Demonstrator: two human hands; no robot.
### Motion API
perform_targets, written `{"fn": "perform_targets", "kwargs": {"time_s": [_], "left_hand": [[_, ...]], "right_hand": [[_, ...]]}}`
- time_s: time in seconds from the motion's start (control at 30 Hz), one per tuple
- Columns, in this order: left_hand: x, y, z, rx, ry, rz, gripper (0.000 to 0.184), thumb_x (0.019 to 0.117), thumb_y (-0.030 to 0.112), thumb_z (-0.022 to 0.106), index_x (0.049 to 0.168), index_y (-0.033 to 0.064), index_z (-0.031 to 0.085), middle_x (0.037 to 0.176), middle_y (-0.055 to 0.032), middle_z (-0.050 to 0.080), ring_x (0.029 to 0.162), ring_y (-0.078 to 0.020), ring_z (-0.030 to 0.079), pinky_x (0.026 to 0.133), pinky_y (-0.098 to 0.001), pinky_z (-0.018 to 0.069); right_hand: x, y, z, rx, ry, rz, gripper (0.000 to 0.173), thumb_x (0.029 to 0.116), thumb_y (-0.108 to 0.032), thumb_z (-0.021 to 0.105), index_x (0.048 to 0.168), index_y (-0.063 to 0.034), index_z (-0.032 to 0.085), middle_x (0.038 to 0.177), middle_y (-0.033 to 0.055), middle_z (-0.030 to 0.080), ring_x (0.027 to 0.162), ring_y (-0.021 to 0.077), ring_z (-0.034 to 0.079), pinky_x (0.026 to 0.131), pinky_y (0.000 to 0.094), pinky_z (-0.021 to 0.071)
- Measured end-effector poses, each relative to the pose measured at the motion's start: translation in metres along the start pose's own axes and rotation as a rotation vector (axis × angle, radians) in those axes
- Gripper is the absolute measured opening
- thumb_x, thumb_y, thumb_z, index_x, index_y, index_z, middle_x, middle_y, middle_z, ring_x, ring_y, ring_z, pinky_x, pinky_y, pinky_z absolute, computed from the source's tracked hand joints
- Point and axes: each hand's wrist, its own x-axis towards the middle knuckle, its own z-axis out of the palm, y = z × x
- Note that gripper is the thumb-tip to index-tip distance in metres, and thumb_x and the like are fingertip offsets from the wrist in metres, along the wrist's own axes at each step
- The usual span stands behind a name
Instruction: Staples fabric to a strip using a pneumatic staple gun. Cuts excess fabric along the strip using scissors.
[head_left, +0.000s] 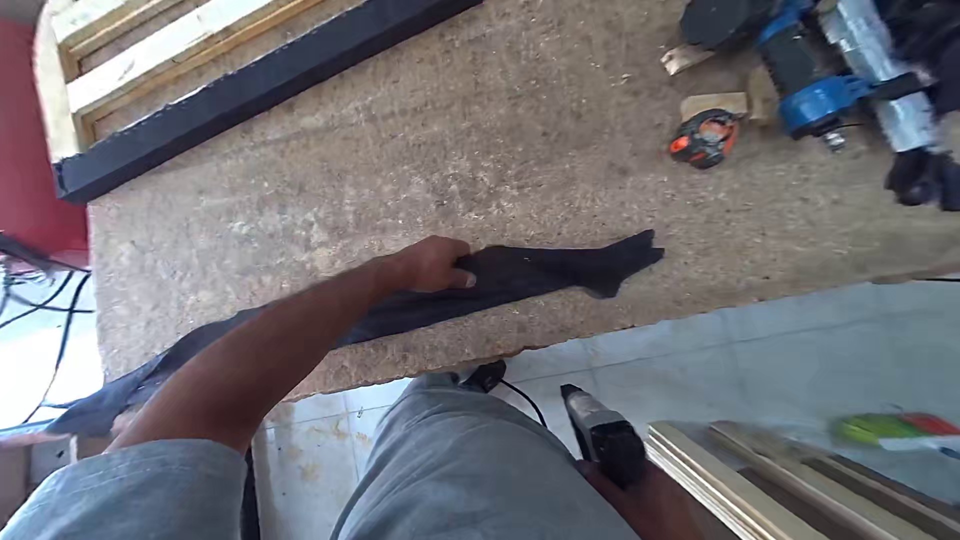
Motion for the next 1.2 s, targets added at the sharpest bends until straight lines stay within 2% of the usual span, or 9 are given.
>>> {"fn": "perform_targets", "kwargs": {"time_s": [0.1, 0.2, 0.27, 0.43, 0.5, 0.63, 0.83, 0.97, 1.2], "left_hand": [[0.015, 0.012, 0.013, 0.061, -0.059, -0.033, 0.056, 0.0868, 0.044, 0.081, 0.126, 0.0074, 0.064, 0.11, -0.017, 0.071, 0.105, -0.0346, 0.069, 0.094, -0.0614, 0.0533], [0.032, 0.02, 0.016, 0.111, -0.063, -0.026, 0.031, 0.0957, 0.037, 0.072, 0.105, 0.0073, 0.072, 0.098, -0.014, 0.072, 0.097, -0.0322, 0.069, 0.088, -0.0585, 0.0533], [0.045, 0.024, 0.013, 0.045, -0.017, -0.041, 0.029, 0.0987, 0.035, 0.068, 0.1, 0.0067, 0.072, 0.093, -0.0145, 0.071, 0.093, -0.0323, 0.069, 0.086, -0.0595, 0.0531], [0.07, 0.039, 0.011, -0.085, 0.076, -0.016, 0.023, 0.1019, 0.027, 0.062, 0.111, 0.0062, 0.068, 0.1, -0.0162, 0.07, 0.097, -0.0331, 0.068, 0.088, -0.0593, 0.053], [0.077, 0.049, 0.014, -0.124, 0.069, -0.004, 0.028, 0.1017, 0.032, 0.063, 0.114, 0.0067, 0.067, 0.099, -0.0158, 0.07, 0.096, -0.0327, 0.069, 0.087, -0.0591, 0.0537], [0.095, 0.067, 0.026, -0.053, 0.036, 0.018, 0.059, 0.083, 0.051, 0.082, 0.125, 0.0128, 0.066, 0.104, -0.014, 0.072, 0.099, -0.0329, 0.071, 0.087, -0.0619, 0.0556], [0.126, 0.08, 0.029, 0.016, 0.085, 0.123, 0.022, 0.095, 0.037, 0.071, 0.098, 0.0148, 0.074, 0.092, -0.0094, 0.072, 0.092, -0.0294, 0.07, 0.081, -0.0584, 0.0555], [0.139, 0.084, 0.024, -0.082, 0.141, 0.167, 0.013, 0.0933, 0.014, 0.068, 0.105, 0.0128, 0.072, 0.098, -0.0107, 0.072, 0.095, -0.0296, 0.07, 0.083, -0.0572, 0.056], [0.157, 0.074, 0.024, -0.213, 0.122, 0.181, 0.009, 0.0996, 0.017, 0.065, 0.107, 0.0115, 0.067, 0.089, -0.0079, 0.071, 0.084, -0.024, 0.07, 0.076, -0.0512, 0.0578]], "right_hand": [[0.001, 0.001, 0.003, 0.004, 0.033, -0.016, 0.048, 0.087, -0.039, 0.075, 0.119, -0.004, 0.068, 0.095, 0.0112, 0.073, 0.088, 0.0245, 0.071, 0.083, 0.0519, 0.0571], [-0.002, 0.006, 0.007, 0.036, 0.042, 0.008, 0.049, 0.0866, -0.042, 0.075, 0.119, -0.007, 0.068, 0.093, 0.0082, 0.073, 0.086, 0.0215, 0.072, 0.081, 0.0492, 0.058], [-0.006, 0.008, 0.009, 0.066, 0.057, 0.03, 0.049, 0.0861, -0.043, 0.076, 0.119, -0.0073, 0.068, 0.092, 0.0073, 0.073, 0.085, 0.0201, 0.071, 0.08, 0.0478, 0.0581], [-0.016, 0.014, 0.016, 0.115, 0.076, 0.096, 0.048, 0.0854, -0.042, 0.077, 0.117, -0.0068, 0.068, 0.088, 0.0068, 0.072, 0.081, 0.0193, 0.071, 0.078, 0.0468, 0.0579], [-0.02, 0.015, 0.019, 0.142, 0.082, 0.114, 0.046, 0.0855, -0.04, 0.077, 0.116, -0.0066, 0.068, 0.087, 0.0064, 0.073, 0.08, 0.0186, 0.071, 0.078, 0.0461, 0.0581], [-0.027, 0.011, 0.023, 0.172, 0.095, 0.142, 0.046, 0.0853, -0.034, 0.079, 0.119, -0.0048, 0.068, 0.091, 0.0077, 0.074, 0.084, 0.0178, 0.072, 0.082, 0.044, 0.0583], [-0.033, -0.005, 0.017, 0.223, 0.068, 0.245, 0.048, 0.0811, -0.031, 0.083, 0.118, -0.0044, 0.07, 0.088, 0.0076, 0.075, 0.082, 0.0183, 0.073, 0.081, 0.0452, 0.0589], [-0.029, -0.023, 0.0, 0.23, 0.09, 0.21, 0.051, 0.0805, -0.027, 0.083, 0.123, -0.0021, 0.068, 0.086, 0.0065, 0.075, 0.077, 0.0153, 0.072, 0.078, 0.041, 0.0606], [0.008, -0.044, -0.033, 0.16, 0.146, 0.055, 0.05, 0.0822, -0.024, 0.082, 0.121, 0.004, 0.067, 0.087, 0.0071, 0.075, 0.08, 0.0093, 0.073, 0.081, 0.034, 0.0607]]}}
